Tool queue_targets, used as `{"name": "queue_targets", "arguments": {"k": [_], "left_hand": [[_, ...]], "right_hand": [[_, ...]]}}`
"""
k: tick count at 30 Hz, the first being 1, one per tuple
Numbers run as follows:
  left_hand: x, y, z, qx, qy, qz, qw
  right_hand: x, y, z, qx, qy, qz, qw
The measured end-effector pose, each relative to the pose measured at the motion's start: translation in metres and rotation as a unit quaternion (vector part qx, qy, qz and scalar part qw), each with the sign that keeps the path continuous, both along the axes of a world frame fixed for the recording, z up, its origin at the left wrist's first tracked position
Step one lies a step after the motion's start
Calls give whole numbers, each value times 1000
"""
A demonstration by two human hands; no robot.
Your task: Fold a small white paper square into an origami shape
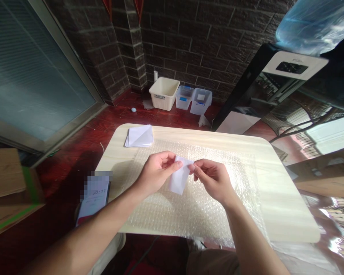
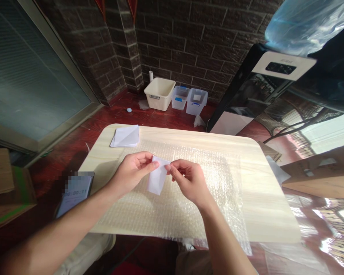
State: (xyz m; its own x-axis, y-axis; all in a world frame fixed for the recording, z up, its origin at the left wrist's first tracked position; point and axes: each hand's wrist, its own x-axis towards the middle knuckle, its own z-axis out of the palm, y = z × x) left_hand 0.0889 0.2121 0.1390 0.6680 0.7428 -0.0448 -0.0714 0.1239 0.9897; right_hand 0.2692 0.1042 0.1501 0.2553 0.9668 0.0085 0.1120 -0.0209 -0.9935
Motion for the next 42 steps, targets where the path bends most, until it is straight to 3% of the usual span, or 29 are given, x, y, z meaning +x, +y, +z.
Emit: {"name": "queue_targets", "arguments": {"k": [27, 42], "left_hand": [[1, -1, 3, -1, 11, 4, 1000], [0, -6, 10, 39, 25, 48, 998]], "right_hand": [[2, -2, -3, -2, -15, 11, 1000], [3, -2, 1, 4, 17, 21, 1000]]}}
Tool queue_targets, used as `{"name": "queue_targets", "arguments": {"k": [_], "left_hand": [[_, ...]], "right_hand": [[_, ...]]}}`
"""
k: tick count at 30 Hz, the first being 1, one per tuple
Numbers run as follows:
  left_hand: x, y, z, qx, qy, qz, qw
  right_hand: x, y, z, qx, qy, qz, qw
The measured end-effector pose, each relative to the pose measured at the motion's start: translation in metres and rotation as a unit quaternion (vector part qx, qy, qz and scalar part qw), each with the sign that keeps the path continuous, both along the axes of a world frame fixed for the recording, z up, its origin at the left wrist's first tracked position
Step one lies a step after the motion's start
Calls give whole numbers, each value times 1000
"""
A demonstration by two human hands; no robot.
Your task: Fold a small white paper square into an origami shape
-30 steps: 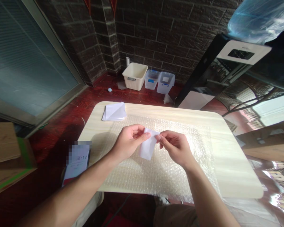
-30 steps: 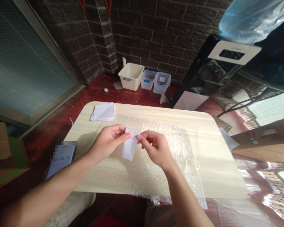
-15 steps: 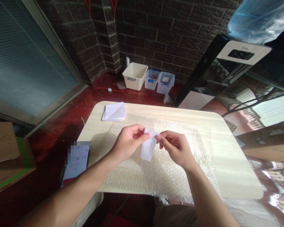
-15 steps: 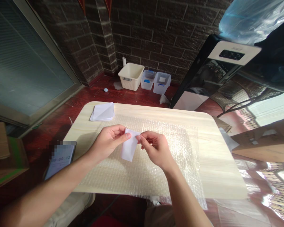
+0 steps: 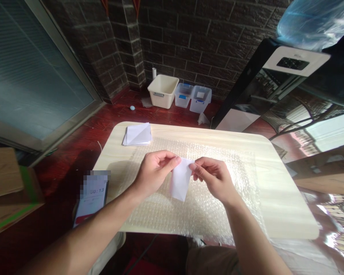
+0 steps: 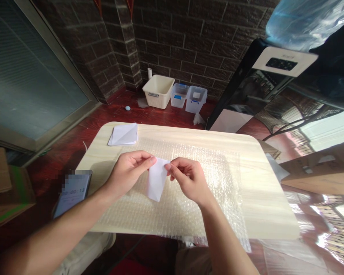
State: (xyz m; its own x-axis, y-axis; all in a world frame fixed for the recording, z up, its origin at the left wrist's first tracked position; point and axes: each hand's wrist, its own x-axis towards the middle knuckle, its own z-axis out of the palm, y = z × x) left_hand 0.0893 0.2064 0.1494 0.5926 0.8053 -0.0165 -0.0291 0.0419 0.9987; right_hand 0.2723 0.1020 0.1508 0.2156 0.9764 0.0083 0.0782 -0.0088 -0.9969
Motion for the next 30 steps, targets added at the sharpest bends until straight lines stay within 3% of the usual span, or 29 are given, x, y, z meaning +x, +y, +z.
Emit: {"name": "queue_targets", "arguments": {"k": [13, 30], "left_hand": [[-3, -2, -5, 21, 6, 34, 999], [-2, -4, -2, 44, 18, 36, 998]], "right_hand": [[-7, 2, 4, -6, 34, -22, 999], [-10, 2, 1, -1, 39, -34, 999]]}}
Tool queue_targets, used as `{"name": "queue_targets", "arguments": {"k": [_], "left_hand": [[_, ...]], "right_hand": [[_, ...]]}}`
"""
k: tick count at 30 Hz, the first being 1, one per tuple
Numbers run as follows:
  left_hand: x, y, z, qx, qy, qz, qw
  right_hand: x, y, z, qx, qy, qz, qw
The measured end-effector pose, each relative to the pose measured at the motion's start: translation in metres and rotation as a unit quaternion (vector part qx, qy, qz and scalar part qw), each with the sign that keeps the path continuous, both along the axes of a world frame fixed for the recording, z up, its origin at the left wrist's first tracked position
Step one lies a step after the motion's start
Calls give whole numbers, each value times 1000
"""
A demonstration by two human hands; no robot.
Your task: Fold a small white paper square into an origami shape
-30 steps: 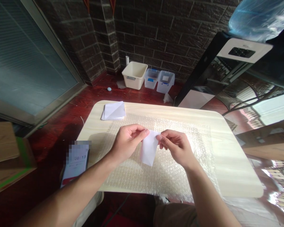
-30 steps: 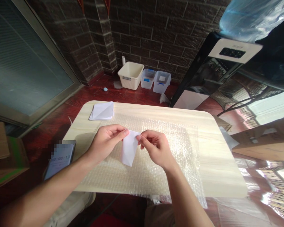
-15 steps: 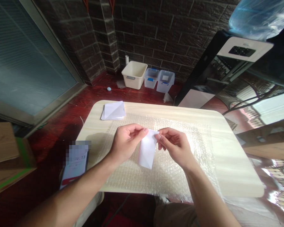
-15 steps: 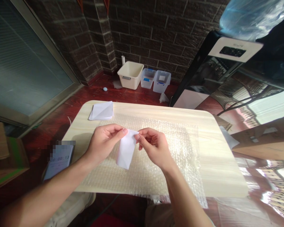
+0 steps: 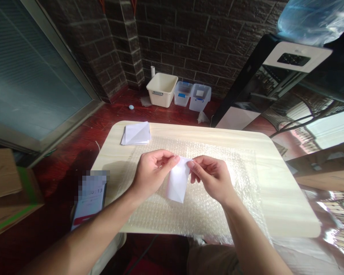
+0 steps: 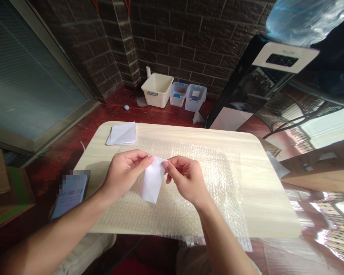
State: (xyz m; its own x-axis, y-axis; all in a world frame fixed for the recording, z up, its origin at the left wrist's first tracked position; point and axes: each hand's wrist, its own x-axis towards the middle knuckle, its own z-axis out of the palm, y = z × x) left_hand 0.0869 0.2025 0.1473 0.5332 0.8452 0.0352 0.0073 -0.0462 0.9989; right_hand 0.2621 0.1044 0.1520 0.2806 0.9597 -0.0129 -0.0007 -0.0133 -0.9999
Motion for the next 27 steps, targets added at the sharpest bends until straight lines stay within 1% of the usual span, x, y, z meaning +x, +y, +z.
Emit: {"name": "queue_targets", "arguments": {"k": [10, 19, 27], "left_hand": [[-1, 0, -2, 9, 2, 0, 1000], [1, -1, 1, -3, -17, -7, 1000], [-1, -1, -1, 25, -5, 9, 1000]], "right_hand": [[0, -1, 4, 1, -22, 8, 1000], [2, -2, -1, 7, -25, -4, 1000], [1, -1, 0, 3, -18, -5, 1000]]}}
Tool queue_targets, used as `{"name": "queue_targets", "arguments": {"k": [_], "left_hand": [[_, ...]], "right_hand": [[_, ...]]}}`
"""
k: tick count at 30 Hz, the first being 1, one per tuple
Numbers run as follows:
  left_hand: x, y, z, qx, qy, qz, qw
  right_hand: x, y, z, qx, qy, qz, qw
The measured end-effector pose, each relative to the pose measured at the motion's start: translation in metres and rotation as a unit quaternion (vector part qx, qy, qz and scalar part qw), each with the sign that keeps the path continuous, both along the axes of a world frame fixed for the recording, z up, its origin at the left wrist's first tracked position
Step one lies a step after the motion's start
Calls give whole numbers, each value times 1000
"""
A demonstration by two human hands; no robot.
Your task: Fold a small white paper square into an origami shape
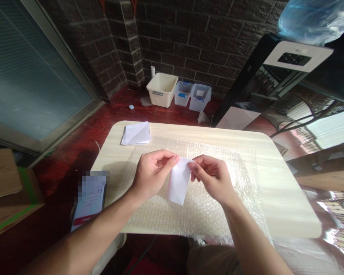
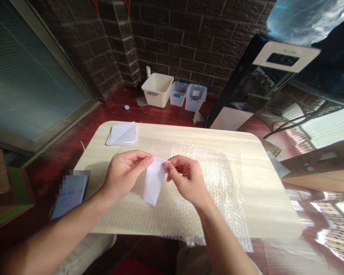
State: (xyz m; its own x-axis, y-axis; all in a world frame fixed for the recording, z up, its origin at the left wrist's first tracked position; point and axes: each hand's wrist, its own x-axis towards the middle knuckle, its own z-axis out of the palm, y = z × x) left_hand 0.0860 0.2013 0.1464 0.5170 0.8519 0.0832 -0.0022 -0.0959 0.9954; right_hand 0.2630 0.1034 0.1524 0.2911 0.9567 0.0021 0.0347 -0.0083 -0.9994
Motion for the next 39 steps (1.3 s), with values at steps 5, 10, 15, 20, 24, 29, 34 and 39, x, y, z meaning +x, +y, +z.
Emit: {"name": "queue_targets", "arguments": {"k": [5, 10, 15, 20, 24, 29, 34, 39], "left_hand": [[1, 0, -1, 8, 2, 1, 1000], [3, 1, 0, -32, -3, -31, 999], [2, -1, 0, -36, 5, -35, 999], [3, -2, -3, -53, 2, -41, 998], [4, -2, -6, -80, 7, -76, 994], [3, -1, -6, -58, 38, -60, 996], [4, -1, -4, -73, 24, -72, 994], [4, -1, -5, -82, 26, -84, 993]], "right_hand": [[0, 1, 0, 0, -2, -1, 1000], [1, 0, -1, 12, -13, -9, 1000], [2, -2, -2, 13, -17, -5, 1000], [3, -1, -2, 23, -27, -12, 999], [4, -1, -2, 32, -35, -28, 998], [4, -1, -4, 28, -39, -31, 998], [5, 0, -3, 28, -38, -36, 998], [7, 0, -1, 36, -43, -52, 997]]}}
